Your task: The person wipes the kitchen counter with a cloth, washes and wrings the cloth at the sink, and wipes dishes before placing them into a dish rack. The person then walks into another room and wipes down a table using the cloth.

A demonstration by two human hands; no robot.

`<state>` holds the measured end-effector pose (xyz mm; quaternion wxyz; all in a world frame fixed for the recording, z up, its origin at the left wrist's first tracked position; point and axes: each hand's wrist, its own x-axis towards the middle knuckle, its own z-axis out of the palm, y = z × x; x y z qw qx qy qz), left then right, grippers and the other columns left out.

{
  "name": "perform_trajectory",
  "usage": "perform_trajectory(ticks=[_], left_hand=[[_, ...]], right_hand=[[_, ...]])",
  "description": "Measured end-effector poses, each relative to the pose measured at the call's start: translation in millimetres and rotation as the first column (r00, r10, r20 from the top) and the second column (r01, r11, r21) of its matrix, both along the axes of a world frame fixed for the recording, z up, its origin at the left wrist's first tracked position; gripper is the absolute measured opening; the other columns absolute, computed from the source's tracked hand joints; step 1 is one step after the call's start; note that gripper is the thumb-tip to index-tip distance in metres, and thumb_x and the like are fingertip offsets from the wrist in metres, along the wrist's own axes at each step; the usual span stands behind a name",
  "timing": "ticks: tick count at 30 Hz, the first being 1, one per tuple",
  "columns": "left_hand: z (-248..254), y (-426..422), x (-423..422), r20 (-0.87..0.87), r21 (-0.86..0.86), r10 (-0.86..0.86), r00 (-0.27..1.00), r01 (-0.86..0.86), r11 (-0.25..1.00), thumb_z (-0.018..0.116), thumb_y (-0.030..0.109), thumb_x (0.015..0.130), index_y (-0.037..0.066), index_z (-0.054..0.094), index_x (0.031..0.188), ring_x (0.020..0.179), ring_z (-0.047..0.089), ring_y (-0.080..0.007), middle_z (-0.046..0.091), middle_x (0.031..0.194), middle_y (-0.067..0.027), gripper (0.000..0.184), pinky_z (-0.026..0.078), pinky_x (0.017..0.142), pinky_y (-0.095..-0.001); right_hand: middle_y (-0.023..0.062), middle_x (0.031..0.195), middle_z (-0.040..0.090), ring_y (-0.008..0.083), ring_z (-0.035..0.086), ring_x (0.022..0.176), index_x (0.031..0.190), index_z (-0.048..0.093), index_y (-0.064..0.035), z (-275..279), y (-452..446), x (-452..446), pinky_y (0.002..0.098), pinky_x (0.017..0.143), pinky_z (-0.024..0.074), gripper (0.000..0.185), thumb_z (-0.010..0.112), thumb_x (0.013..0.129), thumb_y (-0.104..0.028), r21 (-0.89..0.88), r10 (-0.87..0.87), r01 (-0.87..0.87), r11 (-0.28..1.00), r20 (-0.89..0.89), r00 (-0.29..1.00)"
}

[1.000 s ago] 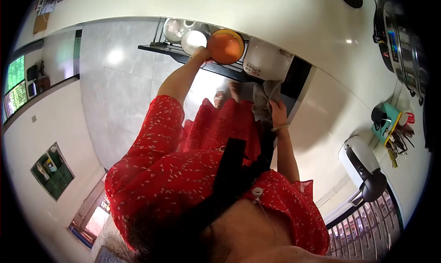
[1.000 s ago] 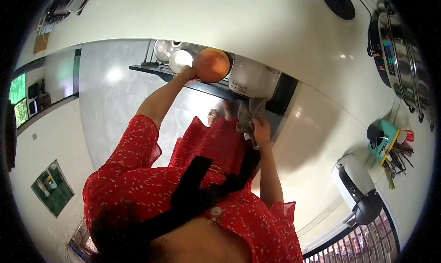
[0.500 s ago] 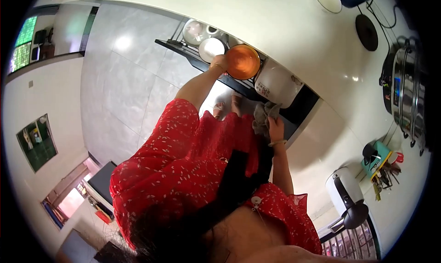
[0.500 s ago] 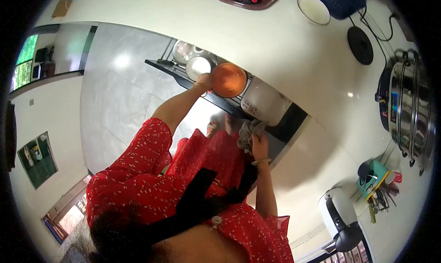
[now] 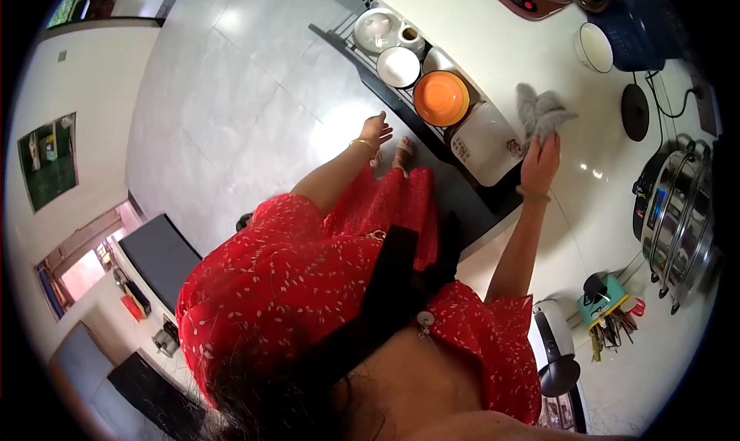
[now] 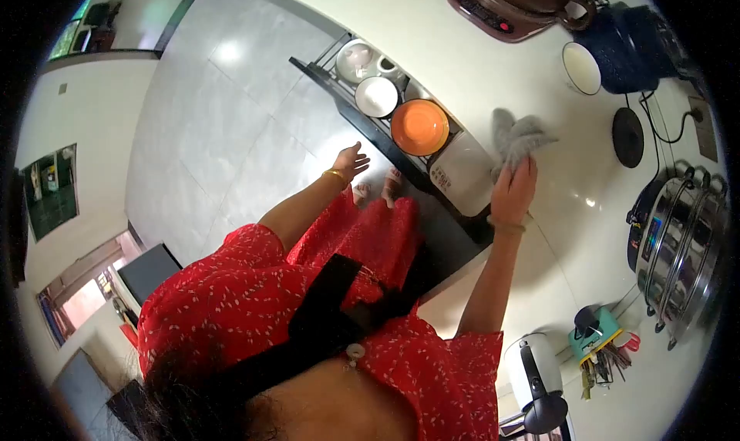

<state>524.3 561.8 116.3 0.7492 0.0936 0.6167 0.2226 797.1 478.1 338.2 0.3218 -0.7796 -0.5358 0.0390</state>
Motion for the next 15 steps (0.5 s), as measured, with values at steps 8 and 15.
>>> perform_trajectory(ticks=[8, 15], left_hand=[[23, 16, 5, 0.198, -0.005, 0.056, 0.979, -0.057, 0.998, 0.03, 0.032, 0.089, 0.002, 0.022, 0.127, 0.11, 0.039, -0.0309, 0.036, 0.122, -0.0224, 0.05, 0.033, 0.093, -0.0373], [24, 9, -1, 0.292, -0.038, 0.146, 0.945, -0.141, 0.989, 0.033, 0.034, 0.088, 0.007, 0.023, 0.128, 0.109, 0.039, -0.0305, 0.036, 0.122, -0.0205, 0.049, 0.033, 0.092, -0.0409]], right_hand=[[0.0148, 0.126, 0.033, 0.0305, 0.019, 0.123, 0.101, 0.048, 0.0036, -90, 72, -4, 0.0551, 0.096, 0.0121, 0.042, 0.035, 0.085, -0.033, -0.391, 0.292, -0.122, 0.912, 0.41, 0.864], [0.0101, 0.121, 0.04, 0.0257, 0.027, 0.119, 0.102, 0.052, -0.0033, -68, 182, -77, 0.0477, 0.094, 0.0233, 0.034, 0.05, 0.078, -0.027, -0.334, 0.524, -0.411, 0.848, 0.421, 0.74]])
